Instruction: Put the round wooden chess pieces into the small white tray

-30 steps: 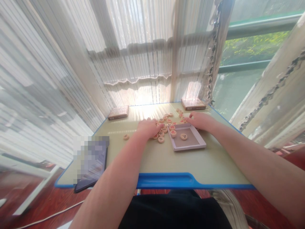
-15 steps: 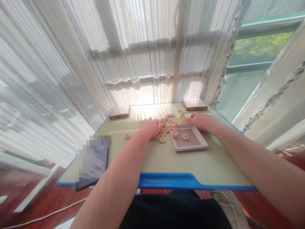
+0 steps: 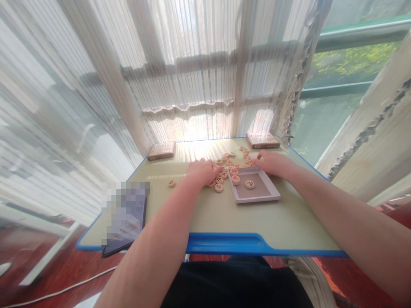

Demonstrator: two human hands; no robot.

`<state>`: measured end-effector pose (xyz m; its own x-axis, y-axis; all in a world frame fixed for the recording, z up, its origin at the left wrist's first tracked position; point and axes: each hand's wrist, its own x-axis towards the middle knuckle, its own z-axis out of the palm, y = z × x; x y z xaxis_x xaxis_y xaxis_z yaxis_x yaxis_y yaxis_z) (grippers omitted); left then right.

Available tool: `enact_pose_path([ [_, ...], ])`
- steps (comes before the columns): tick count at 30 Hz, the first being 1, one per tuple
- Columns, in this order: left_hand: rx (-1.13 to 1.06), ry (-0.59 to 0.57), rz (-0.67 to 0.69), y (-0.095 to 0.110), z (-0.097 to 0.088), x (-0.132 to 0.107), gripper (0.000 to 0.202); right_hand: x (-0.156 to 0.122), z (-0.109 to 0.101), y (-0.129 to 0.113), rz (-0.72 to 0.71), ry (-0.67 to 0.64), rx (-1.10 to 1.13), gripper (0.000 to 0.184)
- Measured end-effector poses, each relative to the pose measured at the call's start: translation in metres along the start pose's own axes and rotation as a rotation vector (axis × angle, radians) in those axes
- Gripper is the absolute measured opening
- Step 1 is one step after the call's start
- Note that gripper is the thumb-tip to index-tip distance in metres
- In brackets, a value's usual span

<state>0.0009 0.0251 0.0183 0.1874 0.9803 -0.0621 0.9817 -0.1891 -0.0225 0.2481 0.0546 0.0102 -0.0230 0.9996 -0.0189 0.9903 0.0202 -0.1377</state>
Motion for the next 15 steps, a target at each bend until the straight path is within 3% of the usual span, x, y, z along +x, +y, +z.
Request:
enact_pose_path([
  [15, 0.0, -0.012, 0.002, 0.0036, -0.0034, -0.0039, 0.062, 0.0001, 0.0003, 0.0, -0.005, -0.011, -0.003, 0.054],
])
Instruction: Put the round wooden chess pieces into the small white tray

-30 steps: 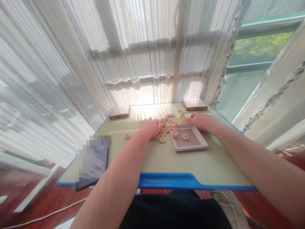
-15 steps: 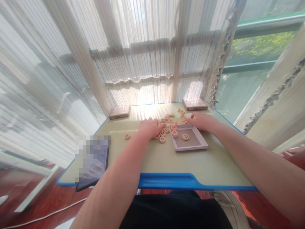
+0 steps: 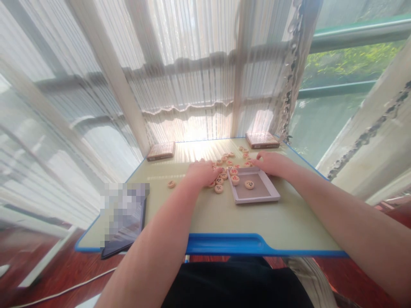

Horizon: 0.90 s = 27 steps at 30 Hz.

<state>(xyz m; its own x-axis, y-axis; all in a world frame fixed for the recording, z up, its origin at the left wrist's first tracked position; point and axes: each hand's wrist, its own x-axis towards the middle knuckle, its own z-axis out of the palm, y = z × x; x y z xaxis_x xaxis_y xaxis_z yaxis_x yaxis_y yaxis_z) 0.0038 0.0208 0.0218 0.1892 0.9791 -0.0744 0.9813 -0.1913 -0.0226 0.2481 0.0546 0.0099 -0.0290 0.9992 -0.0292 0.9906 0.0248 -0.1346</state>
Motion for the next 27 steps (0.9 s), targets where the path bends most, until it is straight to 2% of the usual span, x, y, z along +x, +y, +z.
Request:
enact_pose_path([
  [27, -0.032, -0.064, 0.023, 0.0051, -0.0055, -0.0046, 0.062, -0.0048, -0.0036, -0.0031, -0.027, -0.014, -0.052, 0.051],
])
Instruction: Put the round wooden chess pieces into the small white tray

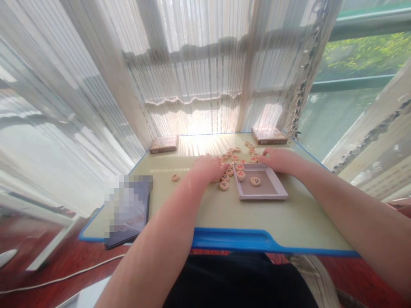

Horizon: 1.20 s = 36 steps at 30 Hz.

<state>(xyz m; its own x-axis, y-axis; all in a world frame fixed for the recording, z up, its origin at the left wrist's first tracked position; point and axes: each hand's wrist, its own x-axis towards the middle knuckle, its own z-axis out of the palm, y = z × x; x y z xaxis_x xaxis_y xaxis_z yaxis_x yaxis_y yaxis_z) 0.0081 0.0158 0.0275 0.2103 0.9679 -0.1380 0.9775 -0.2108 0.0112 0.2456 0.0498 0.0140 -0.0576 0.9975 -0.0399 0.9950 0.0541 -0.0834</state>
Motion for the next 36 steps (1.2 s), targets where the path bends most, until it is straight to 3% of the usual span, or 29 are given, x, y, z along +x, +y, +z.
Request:
enact_pose_path([
  [22, 0.042, -0.071, 0.1, 0.011, -0.007, -0.013, 0.051, -0.003, 0.002, -0.001, -0.112, -0.016, -0.057, 0.048],
  [36, 0.005, -0.015, 0.092, 0.009, -0.005, -0.011, 0.054, -0.008, -0.005, -0.005, -0.06, -0.037, -0.004, 0.051],
])
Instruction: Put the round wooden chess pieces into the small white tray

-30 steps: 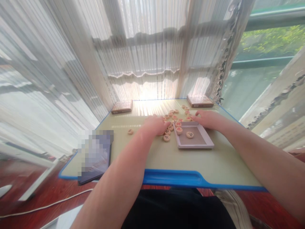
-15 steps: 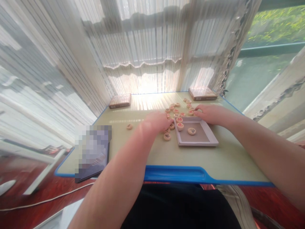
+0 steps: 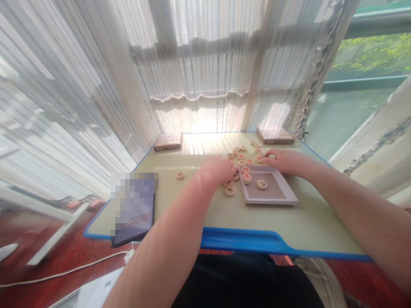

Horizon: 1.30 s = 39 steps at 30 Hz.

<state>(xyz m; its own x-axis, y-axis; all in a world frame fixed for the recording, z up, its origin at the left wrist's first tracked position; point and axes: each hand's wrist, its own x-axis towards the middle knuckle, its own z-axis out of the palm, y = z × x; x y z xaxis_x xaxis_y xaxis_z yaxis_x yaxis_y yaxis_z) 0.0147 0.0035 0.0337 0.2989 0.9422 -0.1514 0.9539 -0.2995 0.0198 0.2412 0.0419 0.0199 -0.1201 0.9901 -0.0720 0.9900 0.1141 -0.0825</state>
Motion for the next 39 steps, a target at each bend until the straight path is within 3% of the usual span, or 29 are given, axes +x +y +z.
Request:
enact_pose_path([
  [19, -0.01, 0.14, -0.054, -0.011, 0.005, 0.011, 0.051, 0.005, 0.001, 0.002, 0.041, 0.07, 0.149, 0.037],
  [27, -0.103, 0.283, -0.001, -0.013, 0.012, 0.017, 0.042, 0.007, 0.005, 0.006, 0.029, 0.104, 0.177, 0.034],
  [34, -0.127, 0.315, 0.037, -0.015, 0.014, 0.019, 0.035, 0.009, 0.006, 0.006, -0.007, 0.165, 0.202, 0.03],
  [39, -0.14, 0.387, 0.048, -0.017, 0.013, 0.019, 0.034, 0.006, 0.004, 0.005, -0.027, 0.136, 0.181, 0.032],
])
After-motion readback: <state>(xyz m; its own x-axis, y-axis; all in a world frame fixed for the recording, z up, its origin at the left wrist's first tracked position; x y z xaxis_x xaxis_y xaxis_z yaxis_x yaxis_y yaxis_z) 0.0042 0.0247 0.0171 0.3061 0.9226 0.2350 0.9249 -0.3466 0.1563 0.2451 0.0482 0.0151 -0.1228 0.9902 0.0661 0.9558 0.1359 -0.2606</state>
